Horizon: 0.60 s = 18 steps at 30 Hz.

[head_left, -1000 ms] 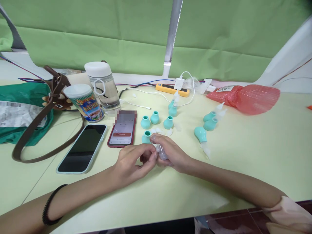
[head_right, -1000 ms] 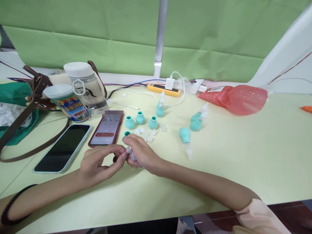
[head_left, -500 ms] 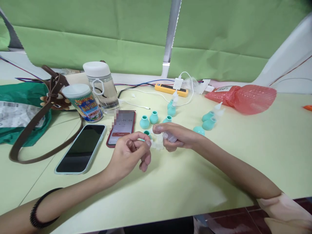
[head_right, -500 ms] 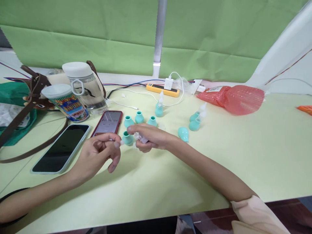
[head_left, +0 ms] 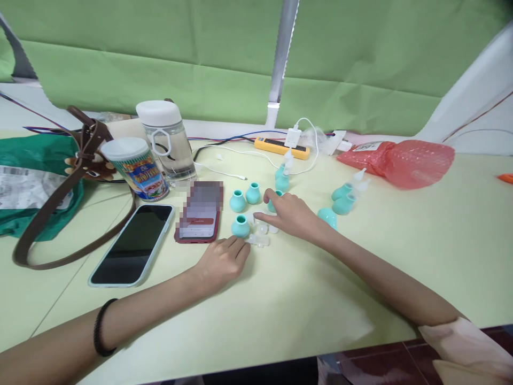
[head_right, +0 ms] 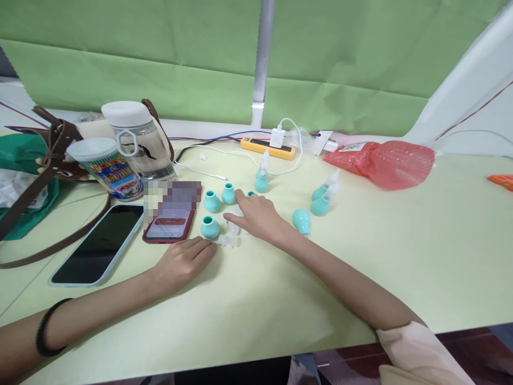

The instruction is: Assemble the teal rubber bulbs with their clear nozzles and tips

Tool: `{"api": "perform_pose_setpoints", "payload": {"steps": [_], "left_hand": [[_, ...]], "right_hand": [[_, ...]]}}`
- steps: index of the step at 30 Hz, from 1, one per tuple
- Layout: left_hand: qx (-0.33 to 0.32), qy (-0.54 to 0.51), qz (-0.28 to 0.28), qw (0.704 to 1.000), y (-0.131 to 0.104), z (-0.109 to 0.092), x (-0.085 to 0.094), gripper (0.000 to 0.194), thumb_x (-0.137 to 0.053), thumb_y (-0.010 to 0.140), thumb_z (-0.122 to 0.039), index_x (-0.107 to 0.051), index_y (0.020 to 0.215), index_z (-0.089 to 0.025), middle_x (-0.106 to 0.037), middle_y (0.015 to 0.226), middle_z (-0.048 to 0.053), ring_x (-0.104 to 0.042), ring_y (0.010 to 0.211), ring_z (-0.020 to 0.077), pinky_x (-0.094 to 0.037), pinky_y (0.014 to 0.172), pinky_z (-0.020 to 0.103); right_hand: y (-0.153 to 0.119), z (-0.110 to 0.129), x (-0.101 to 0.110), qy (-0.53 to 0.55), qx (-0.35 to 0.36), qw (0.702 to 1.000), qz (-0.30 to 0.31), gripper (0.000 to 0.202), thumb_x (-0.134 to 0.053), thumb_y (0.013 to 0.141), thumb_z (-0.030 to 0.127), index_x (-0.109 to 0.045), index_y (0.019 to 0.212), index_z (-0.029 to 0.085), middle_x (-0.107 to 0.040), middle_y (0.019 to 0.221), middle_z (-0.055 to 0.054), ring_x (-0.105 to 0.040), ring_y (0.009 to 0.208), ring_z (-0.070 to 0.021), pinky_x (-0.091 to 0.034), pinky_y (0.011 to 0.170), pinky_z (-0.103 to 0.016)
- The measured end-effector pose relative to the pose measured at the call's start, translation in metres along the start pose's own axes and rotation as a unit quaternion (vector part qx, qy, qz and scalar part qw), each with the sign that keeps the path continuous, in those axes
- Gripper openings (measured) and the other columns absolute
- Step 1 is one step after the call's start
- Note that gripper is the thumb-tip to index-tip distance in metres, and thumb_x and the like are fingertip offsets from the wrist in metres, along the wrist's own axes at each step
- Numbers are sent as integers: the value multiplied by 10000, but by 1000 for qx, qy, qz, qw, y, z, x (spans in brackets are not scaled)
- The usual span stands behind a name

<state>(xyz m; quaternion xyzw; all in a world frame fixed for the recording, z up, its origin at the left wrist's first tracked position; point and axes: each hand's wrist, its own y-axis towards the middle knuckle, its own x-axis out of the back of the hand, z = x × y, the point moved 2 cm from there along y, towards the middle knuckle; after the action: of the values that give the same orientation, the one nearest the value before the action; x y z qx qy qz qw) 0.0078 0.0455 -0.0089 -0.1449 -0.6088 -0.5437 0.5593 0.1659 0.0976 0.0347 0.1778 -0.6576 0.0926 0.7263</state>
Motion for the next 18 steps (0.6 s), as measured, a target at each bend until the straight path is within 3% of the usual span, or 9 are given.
{"api": "perform_pose_setpoints", "payload": {"steps": [5,9,11,14,18], "left_hand": [[-12,16,9,1000,0,0,3,243,-347,739,39,-563,717,-69,-599,577,80,-565,547,191,-467,423,269],[-16,34,12,999,1,-2,2,219,-366,730,38,-559,730,-67,-581,566,75,-537,504,188,-421,367,261],[-15,42,11,999,1,-3,1,202,-382,728,31,-556,738,-70,-566,556,65,-519,482,181,-394,347,255],[-12,49,7,999,1,-3,-1,171,-407,729,8,-555,739,-77,-543,541,49,-499,459,171,-368,334,250],[-2,47,-8,999,0,-5,-2,127,-443,736,-46,-563,746,-86,-536,532,38,-507,460,171,-363,336,248]], "right_hand": [[3,-18,41,-50,-75,993,-76,260,-423,768,445,-502,797,199,-557,600,-3,-504,573,-154,-260,493,-226],[-12,-73,88,-98,-172,977,-78,332,-512,691,474,-516,886,206,-611,811,-50,-524,719,-212,-283,508,-250],[-24,-107,102,-112,-215,969,-44,428,-586,602,523,-518,896,220,-596,907,-64,-519,746,-215,-300,517,-268],[-38,-145,106,-111,-277,954,34,486,-599,534,598,-555,834,219,-591,885,-70,-514,704,-192,-307,528,-284],[-41,-149,99,-133,-274,952,-25,497,-397,694,634,-594,780,186,-575,905,-107,-508,739,-179,-303,541,-295]]}}
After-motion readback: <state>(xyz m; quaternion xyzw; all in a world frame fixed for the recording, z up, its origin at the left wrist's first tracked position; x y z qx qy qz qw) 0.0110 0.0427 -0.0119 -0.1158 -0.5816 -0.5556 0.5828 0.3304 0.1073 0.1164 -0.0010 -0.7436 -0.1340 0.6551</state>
